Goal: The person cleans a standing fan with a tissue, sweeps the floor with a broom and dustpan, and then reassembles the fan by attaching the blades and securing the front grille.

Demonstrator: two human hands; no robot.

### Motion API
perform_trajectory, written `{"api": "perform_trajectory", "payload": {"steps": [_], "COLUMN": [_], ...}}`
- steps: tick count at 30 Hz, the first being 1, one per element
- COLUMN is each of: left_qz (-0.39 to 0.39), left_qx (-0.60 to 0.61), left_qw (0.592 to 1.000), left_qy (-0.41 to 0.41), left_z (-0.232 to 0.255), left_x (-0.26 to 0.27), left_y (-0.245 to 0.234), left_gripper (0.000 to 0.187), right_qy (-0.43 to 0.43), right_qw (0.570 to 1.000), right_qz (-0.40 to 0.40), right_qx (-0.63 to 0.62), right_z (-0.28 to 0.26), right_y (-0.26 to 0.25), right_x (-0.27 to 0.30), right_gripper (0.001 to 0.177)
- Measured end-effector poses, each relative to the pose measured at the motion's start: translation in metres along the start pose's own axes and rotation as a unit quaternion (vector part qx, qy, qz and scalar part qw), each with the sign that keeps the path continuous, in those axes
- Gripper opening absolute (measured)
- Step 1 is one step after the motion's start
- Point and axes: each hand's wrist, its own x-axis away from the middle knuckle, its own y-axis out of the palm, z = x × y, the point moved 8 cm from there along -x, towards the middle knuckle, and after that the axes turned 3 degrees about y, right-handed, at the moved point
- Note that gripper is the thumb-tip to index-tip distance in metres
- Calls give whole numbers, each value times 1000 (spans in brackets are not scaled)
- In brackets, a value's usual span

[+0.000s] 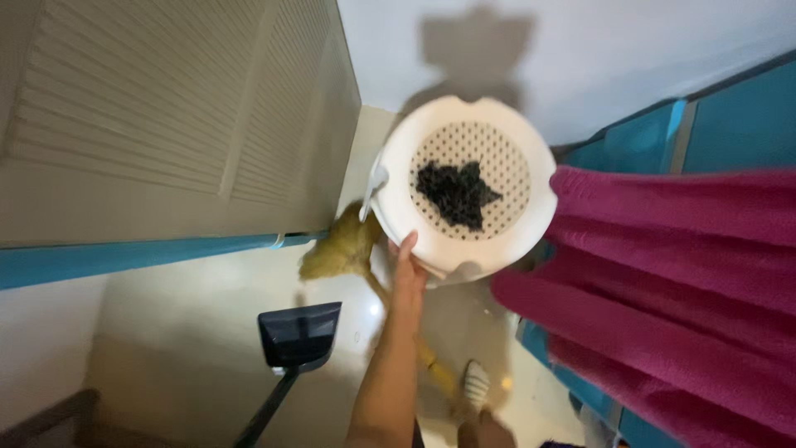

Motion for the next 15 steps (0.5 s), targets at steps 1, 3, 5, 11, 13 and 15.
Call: {"api": "perform_trajectory", "payload": {"steps": [1,3,5,11,13,15], "left_qz": [-26,-57,-78,-34,-75,-93], "left_qx": [10,4,-3,87,75,91], "left_qw": [1000,998,996,995,994,991], "left_qy": [15,33,41,-25,17,44], "left_z": [12,29,42,43,48,57], "left_x": [4,3,-4,-29,-22,-31], "left_y": [11,30,48,98,111,131], "left_gripper": [73,69,71,60,60,61], "right_qy": [-7,-12,-21,46,90,88], "right_qw": [1000,999,996,995,995,990], "right_qz": [11,37,62,66,34,112], "right_qx": [12,37,64,59,16,19], "right_z": [2,6,20,84,118,145], "right_y": [3,8,7,21,25,2], "right_x": [-4,-5,-24,-3,0,4], "right_gripper": [62,62,61,61,65,65]}}
